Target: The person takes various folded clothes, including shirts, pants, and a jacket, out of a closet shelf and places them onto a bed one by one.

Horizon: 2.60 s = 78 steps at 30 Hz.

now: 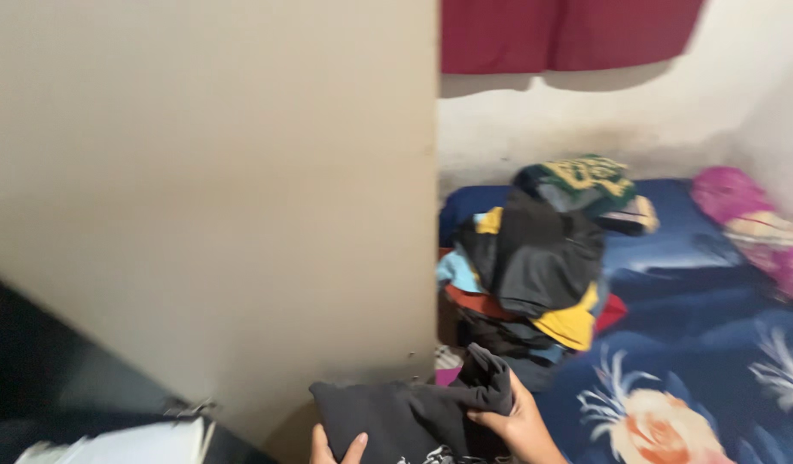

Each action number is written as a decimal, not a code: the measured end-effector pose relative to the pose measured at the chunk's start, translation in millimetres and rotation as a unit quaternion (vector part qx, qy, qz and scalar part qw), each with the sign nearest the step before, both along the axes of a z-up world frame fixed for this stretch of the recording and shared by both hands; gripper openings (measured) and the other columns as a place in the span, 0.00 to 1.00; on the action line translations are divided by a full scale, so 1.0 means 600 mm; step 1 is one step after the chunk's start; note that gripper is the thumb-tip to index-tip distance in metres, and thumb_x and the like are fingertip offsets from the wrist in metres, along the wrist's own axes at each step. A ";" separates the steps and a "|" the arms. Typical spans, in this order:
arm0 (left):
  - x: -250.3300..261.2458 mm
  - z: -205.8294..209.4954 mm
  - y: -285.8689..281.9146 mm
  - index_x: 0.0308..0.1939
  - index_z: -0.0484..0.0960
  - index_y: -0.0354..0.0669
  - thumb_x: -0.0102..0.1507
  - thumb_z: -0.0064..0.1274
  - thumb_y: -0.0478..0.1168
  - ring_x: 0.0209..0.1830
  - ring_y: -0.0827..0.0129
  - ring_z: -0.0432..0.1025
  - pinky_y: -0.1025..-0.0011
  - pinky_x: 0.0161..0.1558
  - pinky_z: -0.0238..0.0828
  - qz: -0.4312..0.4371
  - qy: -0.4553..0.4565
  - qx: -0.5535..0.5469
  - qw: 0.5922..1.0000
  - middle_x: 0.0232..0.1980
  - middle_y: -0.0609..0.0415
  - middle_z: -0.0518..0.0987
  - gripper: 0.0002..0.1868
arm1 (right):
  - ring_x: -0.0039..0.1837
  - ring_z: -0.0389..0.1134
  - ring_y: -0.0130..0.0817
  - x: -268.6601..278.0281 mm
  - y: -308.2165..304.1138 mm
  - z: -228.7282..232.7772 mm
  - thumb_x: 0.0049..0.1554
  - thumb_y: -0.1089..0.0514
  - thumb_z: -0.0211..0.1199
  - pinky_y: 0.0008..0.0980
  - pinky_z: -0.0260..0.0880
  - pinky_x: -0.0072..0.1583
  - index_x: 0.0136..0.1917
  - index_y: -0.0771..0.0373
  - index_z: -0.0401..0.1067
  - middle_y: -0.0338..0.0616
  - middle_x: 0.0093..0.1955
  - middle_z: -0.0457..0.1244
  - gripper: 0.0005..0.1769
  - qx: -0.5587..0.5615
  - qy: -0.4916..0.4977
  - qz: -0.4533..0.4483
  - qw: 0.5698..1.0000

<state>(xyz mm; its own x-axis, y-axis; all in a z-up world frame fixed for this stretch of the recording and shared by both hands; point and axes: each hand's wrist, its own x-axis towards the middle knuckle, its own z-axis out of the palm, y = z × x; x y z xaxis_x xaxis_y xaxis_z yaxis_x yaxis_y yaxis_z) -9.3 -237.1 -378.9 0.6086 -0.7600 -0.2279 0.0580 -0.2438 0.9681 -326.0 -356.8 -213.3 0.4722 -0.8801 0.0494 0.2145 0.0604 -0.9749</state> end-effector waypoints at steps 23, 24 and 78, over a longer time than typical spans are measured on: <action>-0.349 0.293 -0.171 0.37 0.75 0.45 0.48 0.74 0.52 0.42 0.50 0.79 0.56 0.41 0.73 -0.269 -0.271 -0.005 0.924 0.36 0.47 0.81 0.26 | 0.43 0.69 0.30 -0.361 0.022 0.062 0.46 0.65 0.77 0.30 0.70 0.48 0.45 0.67 0.74 0.46 0.39 0.68 0.15 -0.125 0.343 -0.411 0.835; -0.354 0.283 -0.190 0.35 0.75 0.44 0.48 0.75 0.52 0.41 0.48 0.77 0.54 0.39 0.72 -0.270 -0.302 -0.020 0.914 0.36 0.47 0.80 0.26 | 0.45 0.69 0.28 -0.365 0.012 0.064 0.46 0.66 0.75 0.29 0.70 0.49 0.45 0.67 0.74 0.44 0.41 0.69 0.15 -0.133 0.306 -0.420 0.844; -0.384 0.329 -0.590 0.67 0.70 0.43 0.59 0.60 0.39 0.66 0.53 0.72 0.64 0.64 0.67 -0.189 -0.218 -0.115 0.951 0.63 0.42 0.79 0.32 | 0.64 0.68 0.30 -0.202 -0.584 -0.116 0.54 0.65 0.66 0.27 0.65 0.64 0.66 0.63 0.72 0.46 0.61 0.69 0.26 -0.052 0.107 -0.122 0.985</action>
